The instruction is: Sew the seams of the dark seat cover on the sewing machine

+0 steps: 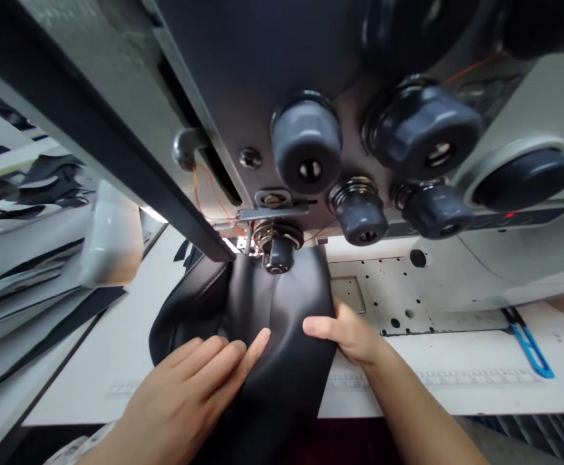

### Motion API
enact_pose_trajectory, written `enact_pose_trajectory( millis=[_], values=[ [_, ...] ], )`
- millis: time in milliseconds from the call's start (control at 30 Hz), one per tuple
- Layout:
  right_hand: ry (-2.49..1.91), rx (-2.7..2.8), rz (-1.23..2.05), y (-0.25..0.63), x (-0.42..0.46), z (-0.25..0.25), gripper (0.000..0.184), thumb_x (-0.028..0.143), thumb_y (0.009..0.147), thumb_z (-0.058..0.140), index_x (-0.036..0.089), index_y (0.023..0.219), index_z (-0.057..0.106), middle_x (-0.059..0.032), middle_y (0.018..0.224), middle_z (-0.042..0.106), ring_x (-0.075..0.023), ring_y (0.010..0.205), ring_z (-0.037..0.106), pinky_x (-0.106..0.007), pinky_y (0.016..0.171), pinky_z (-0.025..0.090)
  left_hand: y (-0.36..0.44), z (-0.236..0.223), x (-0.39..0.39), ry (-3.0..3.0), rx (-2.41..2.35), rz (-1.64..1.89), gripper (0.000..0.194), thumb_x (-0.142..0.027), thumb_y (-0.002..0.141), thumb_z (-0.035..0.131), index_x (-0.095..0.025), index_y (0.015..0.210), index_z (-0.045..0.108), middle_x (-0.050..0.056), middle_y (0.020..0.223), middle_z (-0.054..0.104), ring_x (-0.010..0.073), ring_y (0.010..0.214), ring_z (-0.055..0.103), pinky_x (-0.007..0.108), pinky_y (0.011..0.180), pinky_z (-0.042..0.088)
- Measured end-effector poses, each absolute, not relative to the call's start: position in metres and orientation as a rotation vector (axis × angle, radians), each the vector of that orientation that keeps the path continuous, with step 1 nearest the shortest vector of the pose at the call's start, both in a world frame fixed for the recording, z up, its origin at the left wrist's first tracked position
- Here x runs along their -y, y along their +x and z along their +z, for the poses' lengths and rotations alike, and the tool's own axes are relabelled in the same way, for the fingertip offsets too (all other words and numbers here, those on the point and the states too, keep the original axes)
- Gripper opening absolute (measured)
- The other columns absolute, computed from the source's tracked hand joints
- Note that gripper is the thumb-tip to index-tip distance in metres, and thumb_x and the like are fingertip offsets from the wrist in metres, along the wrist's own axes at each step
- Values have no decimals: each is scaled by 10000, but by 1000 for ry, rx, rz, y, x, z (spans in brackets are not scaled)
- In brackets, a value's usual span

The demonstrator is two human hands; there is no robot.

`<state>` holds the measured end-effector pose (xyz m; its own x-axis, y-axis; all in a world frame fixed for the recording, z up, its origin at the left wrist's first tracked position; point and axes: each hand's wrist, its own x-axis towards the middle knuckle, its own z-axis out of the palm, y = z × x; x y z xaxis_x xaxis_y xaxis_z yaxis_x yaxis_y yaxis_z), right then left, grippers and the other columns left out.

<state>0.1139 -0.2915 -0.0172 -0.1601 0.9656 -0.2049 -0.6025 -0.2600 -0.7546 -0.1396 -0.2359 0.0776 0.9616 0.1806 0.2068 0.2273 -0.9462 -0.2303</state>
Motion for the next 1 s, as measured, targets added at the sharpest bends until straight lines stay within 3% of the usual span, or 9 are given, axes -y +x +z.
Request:
enact_pose_trajectory(
  millis=[133,267,333,400,533,633,867,1000],
  values=[
    [-1157,790,1101,131,293,-10,344,500,881,773,224,1082,730,-52,944,736,-200,851,666,-312,791,543,-137,71,243,-2822,363,-222,627,35,869,386,-20,1490,449,10,800,514,200,718,418,342,661,345],
    [-1318,829,821,143,289,-3,356,537,904,741,261,1127,717,-22,919,713,-197,868,633,-325,862,496,-132,69,247,-2790,378,-194,707,54,791,387,-11,1493,432,12,778,478,209,705,401,350,639,318],
    [-1296,818,857,147,276,0,425,538,857,790,261,1170,713,-28,1017,739,-211,963,651,-323,907,487,-130,68,247,-2782,378,-188,683,41,806,395,-12,1486,437,12,784,477,207,711,395,347,645,319],
    [-1198,777,1014,149,255,2,441,552,806,822,225,1090,742,-48,1037,758,-234,989,673,-335,901,500,-128,67,248,-2775,378,-175,649,25,836,407,-18,1482,437,11,796,482,204,724,398,345,652,317],
    [-1014,698,1320,145,208,4,414,517,676,869,159,831,730,-77,845,756,-259,762,701,-404,764,556,-128,63,247,-2782,387,-153,641,13,858,420,-27,1497,425,9,806,478,203,735,395,352,660,299],
    [-939,606,1311,135,192,3,415,409,556,904,169,835,713,-42,794,741,-235,707,690,-408,759,566,-131,59,245,-2784,396,-128,670,22,852,428,-35,1519,410,7,814,472,204,737,389,360,671,291],
    [-861,455,1235,115,202,-3,488,450,590,898,176,960,738,-34,827,758,-243,756,709,-398,787,572,-135,56,236,-2776,382,-72,664,41,866,404,-48,1523,418,0,804,461,204,744,400,366,700,312],
    [-827,468,1219,115,203,-1,451,390,595,912,167,955,757,-48,905,775,-234,812,711,-381,822,571,-134,55,233,-2786,390,-79,662,51,858,400,-50,1511,430,-1,799,465,203,737,398,362,703,314]
  ],
)
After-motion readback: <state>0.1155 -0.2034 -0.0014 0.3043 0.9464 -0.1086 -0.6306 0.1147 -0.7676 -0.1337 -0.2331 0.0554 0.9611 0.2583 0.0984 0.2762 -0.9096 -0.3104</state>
